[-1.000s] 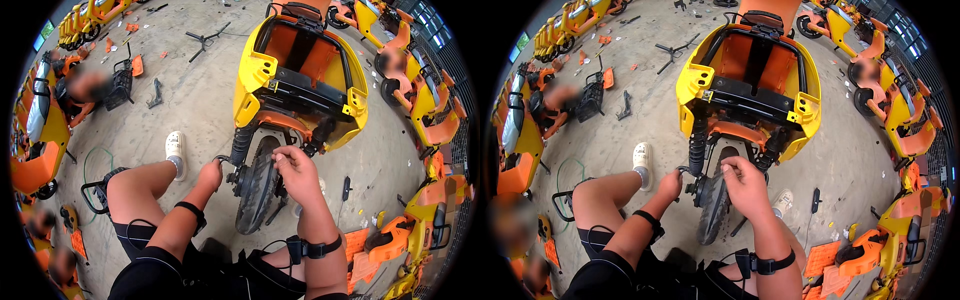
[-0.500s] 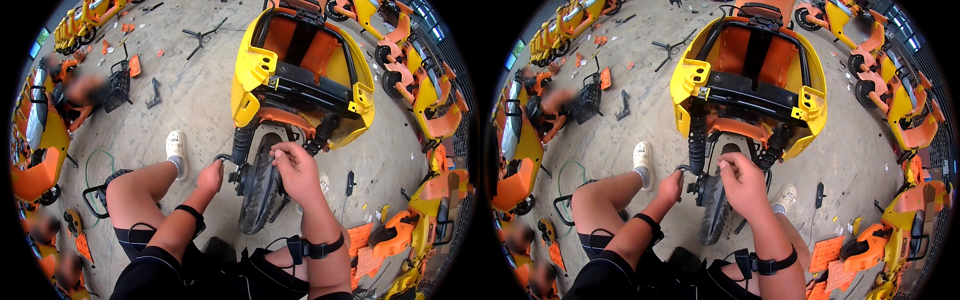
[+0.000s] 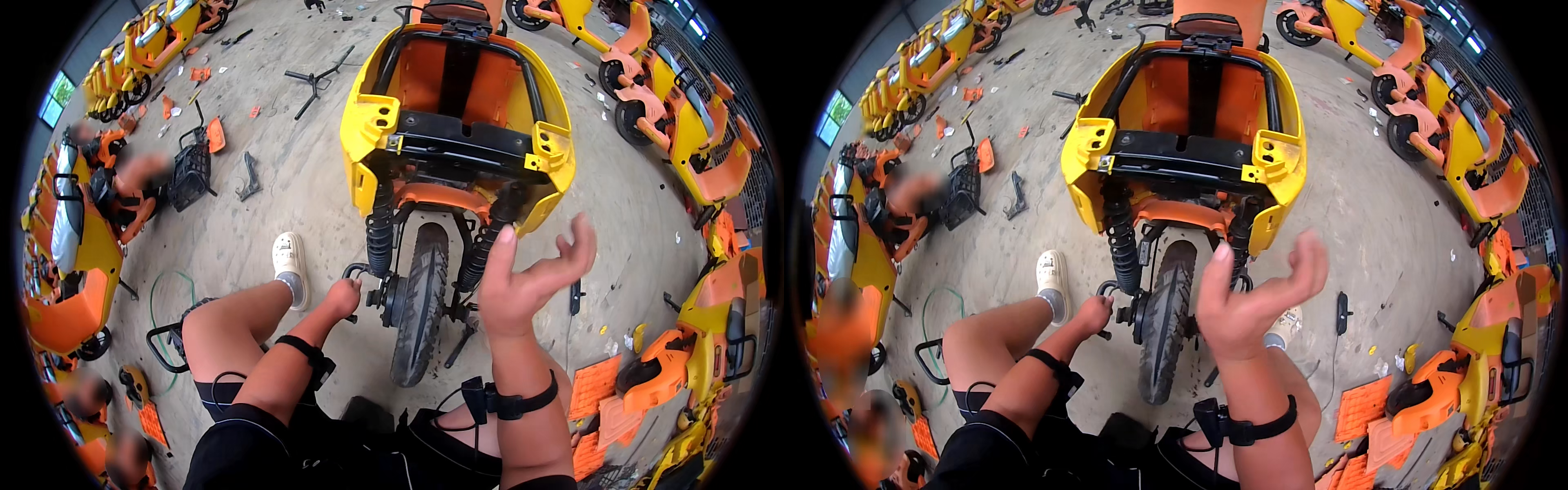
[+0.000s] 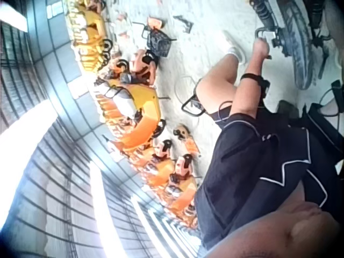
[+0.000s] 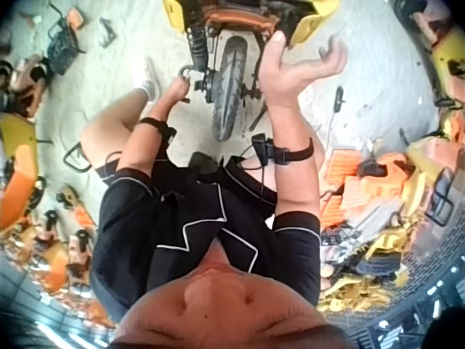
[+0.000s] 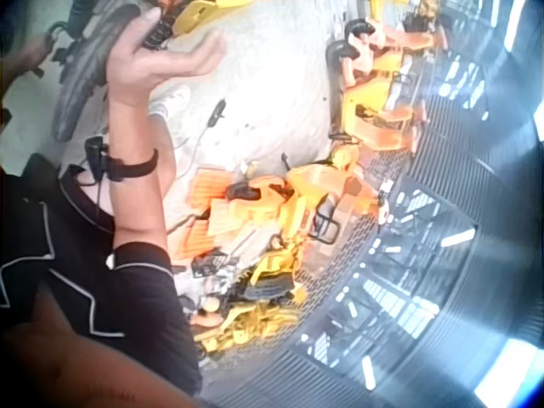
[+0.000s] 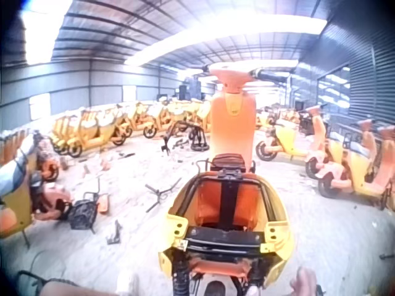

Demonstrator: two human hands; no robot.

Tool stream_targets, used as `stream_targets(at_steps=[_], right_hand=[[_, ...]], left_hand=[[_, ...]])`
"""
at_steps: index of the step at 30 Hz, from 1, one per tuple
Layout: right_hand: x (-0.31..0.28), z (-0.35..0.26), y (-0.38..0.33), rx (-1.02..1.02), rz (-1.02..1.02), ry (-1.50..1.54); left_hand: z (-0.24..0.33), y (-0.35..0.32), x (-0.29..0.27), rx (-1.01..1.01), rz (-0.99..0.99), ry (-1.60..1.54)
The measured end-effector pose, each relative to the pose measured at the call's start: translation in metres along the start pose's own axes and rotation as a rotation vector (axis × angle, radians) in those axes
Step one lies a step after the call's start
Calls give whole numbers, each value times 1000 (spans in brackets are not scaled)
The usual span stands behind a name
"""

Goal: The person is assembling a yellow electric scooter in a workshop. They use a wrench to tighten bolts on the rear wheel and suspension, then attach a yellow plastic body panel to the frame.

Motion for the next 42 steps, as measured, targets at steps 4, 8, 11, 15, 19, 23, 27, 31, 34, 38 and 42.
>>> stream_targets(at_steps=[4,8,11,15,19,23,27,31,34,38,42], right_hand=[[21,34,8,364,-400,80],[34,45,5,451,-508,48],[33,51,0,383,-508,-85],[35,45,-4,384,-541,-74],[32,52,-5,344,-518,-80],[31,53,-3,355,-516,-34],[31,53,-1,381,-490,-10],[29,45,1,486,-535,36],[28,38,7,516,-532,64],[35,40,-5,534,-566,6],[36,48,-5,557,-605,20]], left_hand=[[21,-7,-5,-54,-55,61],[26,-6,-4,-110,-50,100],[28,-3,-1,-122,-35,106],[-27,45,-25,55,-413,149],[98,64,-63,-617,-719,59],[148,42,-94,-289,-260,-213],[122,19,-81,-66,-181,-511],[118,24,-71,118,-47,-446],[96,77,-58,278,82,-182],[59,132,-44,315,198,58],[48,152,-17,508,7,-195]])
Point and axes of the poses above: each hand's wrist, its own y-axis towards the middle knuckle, its own x-axis out of the palm, z = x × y, the point moved 2 cm from there along y, towards the middle knuckle, and after that the axes turned 14 degrees about -y, right-handed, at the moved point
